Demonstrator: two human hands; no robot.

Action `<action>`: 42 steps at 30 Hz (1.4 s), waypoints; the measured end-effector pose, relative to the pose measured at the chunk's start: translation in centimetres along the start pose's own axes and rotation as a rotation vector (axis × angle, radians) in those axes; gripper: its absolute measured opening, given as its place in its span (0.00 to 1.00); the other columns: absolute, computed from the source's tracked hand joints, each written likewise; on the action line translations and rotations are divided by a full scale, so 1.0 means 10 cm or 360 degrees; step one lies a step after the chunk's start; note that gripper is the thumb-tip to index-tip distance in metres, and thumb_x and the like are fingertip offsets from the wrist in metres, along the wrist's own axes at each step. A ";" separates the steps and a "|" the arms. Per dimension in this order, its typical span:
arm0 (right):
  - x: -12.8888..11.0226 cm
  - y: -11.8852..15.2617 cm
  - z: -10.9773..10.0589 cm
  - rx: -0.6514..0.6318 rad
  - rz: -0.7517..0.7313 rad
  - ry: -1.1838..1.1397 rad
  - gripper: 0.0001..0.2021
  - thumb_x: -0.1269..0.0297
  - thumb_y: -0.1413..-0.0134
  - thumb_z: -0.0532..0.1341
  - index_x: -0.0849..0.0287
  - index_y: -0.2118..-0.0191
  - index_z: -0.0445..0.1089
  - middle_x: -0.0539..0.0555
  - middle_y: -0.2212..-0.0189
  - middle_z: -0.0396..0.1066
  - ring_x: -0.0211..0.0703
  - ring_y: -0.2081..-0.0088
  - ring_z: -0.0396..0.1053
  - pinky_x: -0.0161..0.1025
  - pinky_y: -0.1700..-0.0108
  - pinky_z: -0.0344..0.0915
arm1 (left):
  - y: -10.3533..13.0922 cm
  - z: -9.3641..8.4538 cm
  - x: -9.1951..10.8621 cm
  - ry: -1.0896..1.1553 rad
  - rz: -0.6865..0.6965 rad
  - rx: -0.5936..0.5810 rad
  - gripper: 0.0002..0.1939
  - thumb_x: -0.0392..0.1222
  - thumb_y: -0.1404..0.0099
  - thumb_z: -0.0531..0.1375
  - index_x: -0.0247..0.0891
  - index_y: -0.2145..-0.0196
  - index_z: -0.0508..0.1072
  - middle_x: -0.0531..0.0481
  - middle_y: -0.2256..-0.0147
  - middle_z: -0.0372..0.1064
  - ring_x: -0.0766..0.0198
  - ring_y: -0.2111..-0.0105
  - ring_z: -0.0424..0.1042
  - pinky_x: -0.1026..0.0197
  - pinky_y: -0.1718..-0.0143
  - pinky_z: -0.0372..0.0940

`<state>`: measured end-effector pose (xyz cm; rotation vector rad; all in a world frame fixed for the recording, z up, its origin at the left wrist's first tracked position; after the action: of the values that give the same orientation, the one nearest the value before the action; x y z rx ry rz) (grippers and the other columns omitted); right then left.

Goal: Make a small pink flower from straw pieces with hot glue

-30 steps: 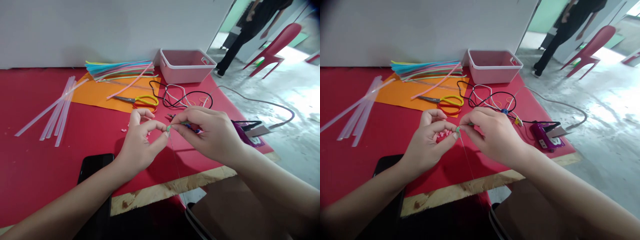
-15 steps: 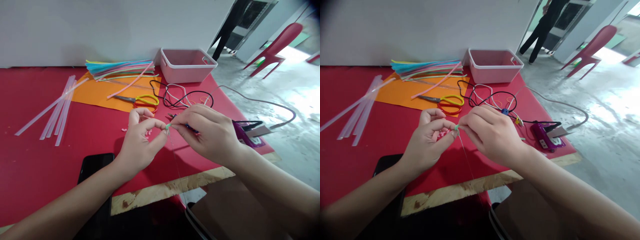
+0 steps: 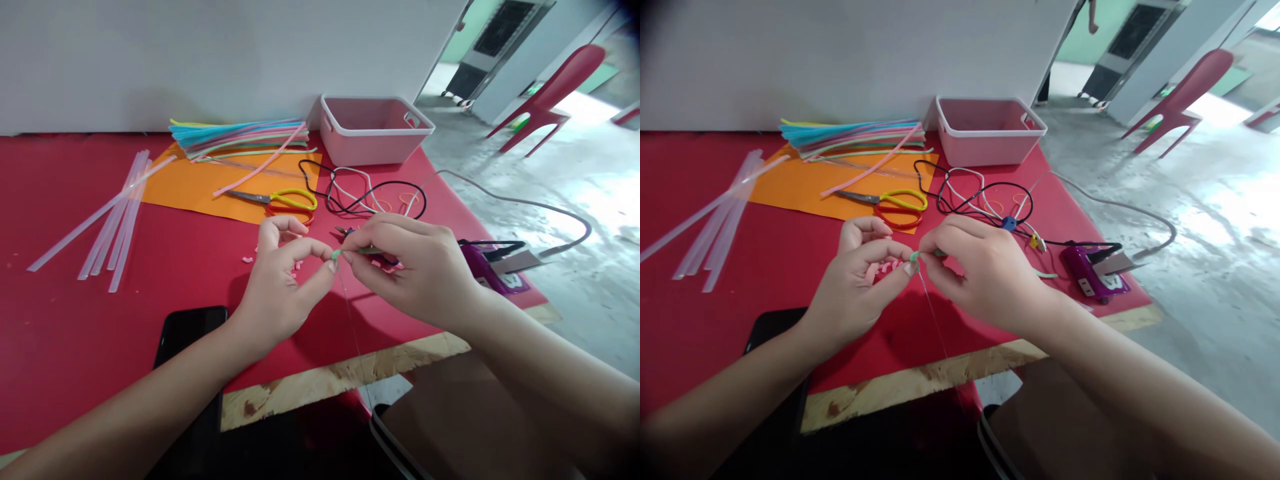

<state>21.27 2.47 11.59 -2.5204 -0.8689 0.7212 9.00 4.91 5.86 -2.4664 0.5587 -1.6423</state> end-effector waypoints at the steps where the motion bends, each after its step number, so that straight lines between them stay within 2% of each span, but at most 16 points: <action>1: 0.01 0.00 0.00 -0.0004 0.0007 0.0008 0.05 0.73 0.42 0.58 0.58 0.66 0.70 0.50 0.71 0.72 0.36 0.69 0.68 0.34 0.66 0.65 | 0.00 0.00 0.01 -0.0020 0.0015 0.0004 0.03 0.39 0.39 0.61 0.40 0.67 0.75 0.47 0.56 0.52 0.58 0.50 0.61 0.49 0.43 0.60; 6: 0.04 -0.03 -0.01 -0.0032 0.0048 0.0020 0.04 0.73 0.43 0.60 0.59 0.66 0.72 0.49 0.72 0.72 0.34 0.71 0.67 0.33 0.68 0.64 | -0.01 0.00 0.03 -0.0045 0.0045 -0.0007 0.03 0.38 0.39 0.61 0.40 0.68 0.75 0.48 0.56 0.52 0.59 0.50 0.61 0.50 0.43 0.60; 12: 0.07 -0.04 -0.01 -0.0001 0.0152 -0.0038 0.04 0.73 0.45 0.61 0.59 0.67 0.72 0.49 0.73 0.72 0.33 0.72 0.67 0.32 0.69 0.62 | -0.02 0.00 -0.02 0.0077 -0.0022 0.0000 0.03 0.39 0.39 0.61 0.39 0.68 0.75 0.47 0.56 0.52 0.58 0.50 0.61 0.49 0.43 0.61; 16: 0.00 -0.04 0.00 0.0035 0.0058 -0.0062 0.05 0.75 0.45 0.60 0.60 0.67 0.72 0.49 0.73 0.72 0.33 0.72 0.67 0.31 0.69 0.63 | -0.01 -0.02 -0.06 0.0144 -0.0064 0.0065 0.03 0.39 0.39 0.61 0.39 0.67 0.75 0.46 0.56 0.52 0.58 0.51 0.62 0.48 0.45 0.63; 23: -0.11 0.00 0.00 0.0003 -0.0098 0.0131 0.06 0.75 0.43 0.60 0.61 0.67 0.73 0.50 0.72 0.74 0.35 0.69 0.70 0.33 0.65 0.66 | 0.00 -0.01 -0.05 0.0110 -0.0026 0.0050 0.03 0.38 0.38 0.61 0.40 0.66 0.75 0.47 0.55 0.53 0.61 0.55 0.64 0.50 0.48 0.66; 28: -0.14 0.03 0.03 -0.0061 -0.0118 0.0229 0.06 0.72 0.42 0.59 0.63 0.64 0.75 0.53 0.70 0.76 0.40 0.65 0.73 0.36 0.62 0.69 | 0.00 -0.05 -0.01 -0.0017 0.0037 0.0103 0.03 0.38 0.38 0.62 0.40 0.66 0.76 0.47 0.56 0.54 0.60 0.52 0.63 0.49 0.45 0.63; 32: -0.15 0.03 0.02 -0.0054 -0.0129 0.0229 0.05 0.71 0.43 0.61 0.63 0.64 0.76 0.52 0.70 0.77 0.38 0.66 0.74 0.34 0.62 0.68 | 0.00 -0.06 -0.01 -0.0003 0.0054 0.0140 0.03 0.38 0.38 0.62 0.40 0.66 0.77 0.47 0.57 0.54 0.59 0.53 0.64 0.47 0.46 0.64; 38: -0.10 0.01 0.01 -0.0034 0.0011 0.0269 0.06 0.72 0.47 0.62 0.61 0.70 0.77 0.48 0.77 0.74 0.35 0.75 0.70 0.33 0.71 0.63 | 0.00 -0.06 -0.05 -0.0009 0.0000 0.0113 0.04 0.39 0.39 0.63 0.40 0.66 0.78 0.47 0.57 0.55 0.59 0.53 0.64 0.49 0.46 0.65; 42: -0.03 0.01 0.06 -0.0124 0.0168 0.0246 0.06 0.70 0.47 0.63 0.59 0.72 0.78 0.48 0.79 0.74 0.34 0.77 0.68 0.34 0.74 0.59 | 0.01 -0.05 -0.05 -0.0054 -0.0033 0.0098 0.05 0.42 0.39 0.63 0.41 0.66 0.79 0.47 0.57 0.57 0.59 0.54 0.65 0.55 0.57 0.69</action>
<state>20.79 2.33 11.19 -2.6668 -0.7288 0.5245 8.32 5.00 5.59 -2.4591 0.4727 -1.5966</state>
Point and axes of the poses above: each hand's wrist, its own y-axis away from the middle knuckle, its own z-axis out of the palm, x = y × z, the point moved 9 cm from there along -y, towards the middle knuckle
